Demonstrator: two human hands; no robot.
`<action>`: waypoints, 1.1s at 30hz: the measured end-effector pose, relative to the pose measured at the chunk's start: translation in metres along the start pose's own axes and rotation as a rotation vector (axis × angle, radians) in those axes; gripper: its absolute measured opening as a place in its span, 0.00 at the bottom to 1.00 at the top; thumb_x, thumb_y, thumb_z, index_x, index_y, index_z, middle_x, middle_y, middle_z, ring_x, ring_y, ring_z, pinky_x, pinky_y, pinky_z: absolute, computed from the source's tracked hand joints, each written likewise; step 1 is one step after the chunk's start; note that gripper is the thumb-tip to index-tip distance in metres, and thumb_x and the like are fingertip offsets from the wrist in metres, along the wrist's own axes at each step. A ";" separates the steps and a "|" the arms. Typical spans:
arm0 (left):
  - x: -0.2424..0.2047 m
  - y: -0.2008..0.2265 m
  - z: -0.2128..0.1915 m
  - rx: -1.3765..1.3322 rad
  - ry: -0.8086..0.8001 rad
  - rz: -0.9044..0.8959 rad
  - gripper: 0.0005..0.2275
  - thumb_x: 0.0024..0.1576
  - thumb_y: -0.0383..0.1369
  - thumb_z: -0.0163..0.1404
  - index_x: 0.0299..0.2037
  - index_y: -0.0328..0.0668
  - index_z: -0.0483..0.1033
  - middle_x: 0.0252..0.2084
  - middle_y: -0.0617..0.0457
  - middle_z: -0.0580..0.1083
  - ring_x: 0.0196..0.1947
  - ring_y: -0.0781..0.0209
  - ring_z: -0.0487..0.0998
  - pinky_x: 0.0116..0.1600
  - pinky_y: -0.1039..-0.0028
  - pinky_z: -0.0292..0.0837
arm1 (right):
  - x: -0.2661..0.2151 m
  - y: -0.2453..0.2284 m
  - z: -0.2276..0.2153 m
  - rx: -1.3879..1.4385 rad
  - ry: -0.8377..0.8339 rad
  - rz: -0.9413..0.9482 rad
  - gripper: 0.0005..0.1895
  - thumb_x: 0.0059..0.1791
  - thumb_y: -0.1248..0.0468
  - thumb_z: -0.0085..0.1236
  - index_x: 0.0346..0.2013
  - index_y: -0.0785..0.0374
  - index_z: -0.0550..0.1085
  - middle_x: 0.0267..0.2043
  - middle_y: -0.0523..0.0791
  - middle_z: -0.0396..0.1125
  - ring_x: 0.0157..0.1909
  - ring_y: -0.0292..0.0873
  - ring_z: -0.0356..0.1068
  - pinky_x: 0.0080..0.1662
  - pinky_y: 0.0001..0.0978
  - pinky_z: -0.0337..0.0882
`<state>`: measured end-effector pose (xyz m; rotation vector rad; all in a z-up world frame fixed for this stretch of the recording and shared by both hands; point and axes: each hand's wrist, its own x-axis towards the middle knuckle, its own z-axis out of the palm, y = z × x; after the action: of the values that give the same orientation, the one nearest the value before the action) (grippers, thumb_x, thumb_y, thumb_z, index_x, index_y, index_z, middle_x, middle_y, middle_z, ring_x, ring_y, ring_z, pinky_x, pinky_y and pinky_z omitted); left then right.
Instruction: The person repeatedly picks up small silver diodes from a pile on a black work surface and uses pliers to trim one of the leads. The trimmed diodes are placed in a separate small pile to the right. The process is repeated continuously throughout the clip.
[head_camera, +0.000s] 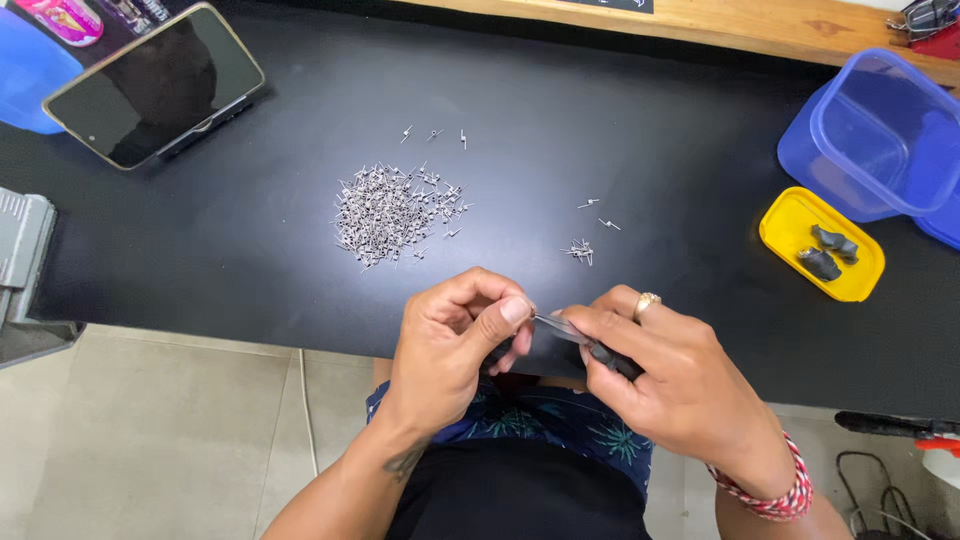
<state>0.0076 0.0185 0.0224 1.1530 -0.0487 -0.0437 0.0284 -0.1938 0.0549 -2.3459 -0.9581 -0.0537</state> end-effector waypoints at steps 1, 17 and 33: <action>-0.002 -0.002 0.000 0.003 -0.002 -0.002 0.08 0.62 0.33 0.52 0.33 0.38 0.74 0.23 0.50 0.73 0.18 0.65 0.67 0.24 0.78 0.64 | 0.001 -0.001 -0.002 0.002 0.003 0.002 0.16 0.49 0.68 0.51 0.50 0.55 0.77 0.41 0.41 0.71 0.32 0.38 0.66 0.39 0.30 0.68; -0.012 -0.025 -0.001 -0.357 -0.155 -0.071 0.05 0.61 0.25 0.52 0.38 0.41 0.67 0.30 0.39 0.73 0.19 0.60 0.67 0.24 0.75 0.61 | 0.000 -0.002 -0.009 0.089 -0.005 -0.029 0.14 0.48 0.69 0.55 0.49 0.58 0.77 0.37 0.43 0.70 0.34 0.40 0.70 0.41 0.30 0.70; -0.013 -0.008 0.002 0.124 0.009 0.179 0.02 0.59 0.26 0.56 0.40 0.36 0.79 0.33 0.45 0.81 0.29 0.60 0.82 0.37 0.78 0.80 | 0.002 -0.004 -0.008 -0.165 0.117 -0.142 0.16 0.49 0.68 0.55 0.52 0.61 0.75 0.44 0.49 0.66 0.43 0.48 0.67 0.50 0.47 0.67</action>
<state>-0.0060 0.0144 0.0152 1.2683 -0.1478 0.1247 0.0286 -0.1951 0.0638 -2.3884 -1.0964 -0.3346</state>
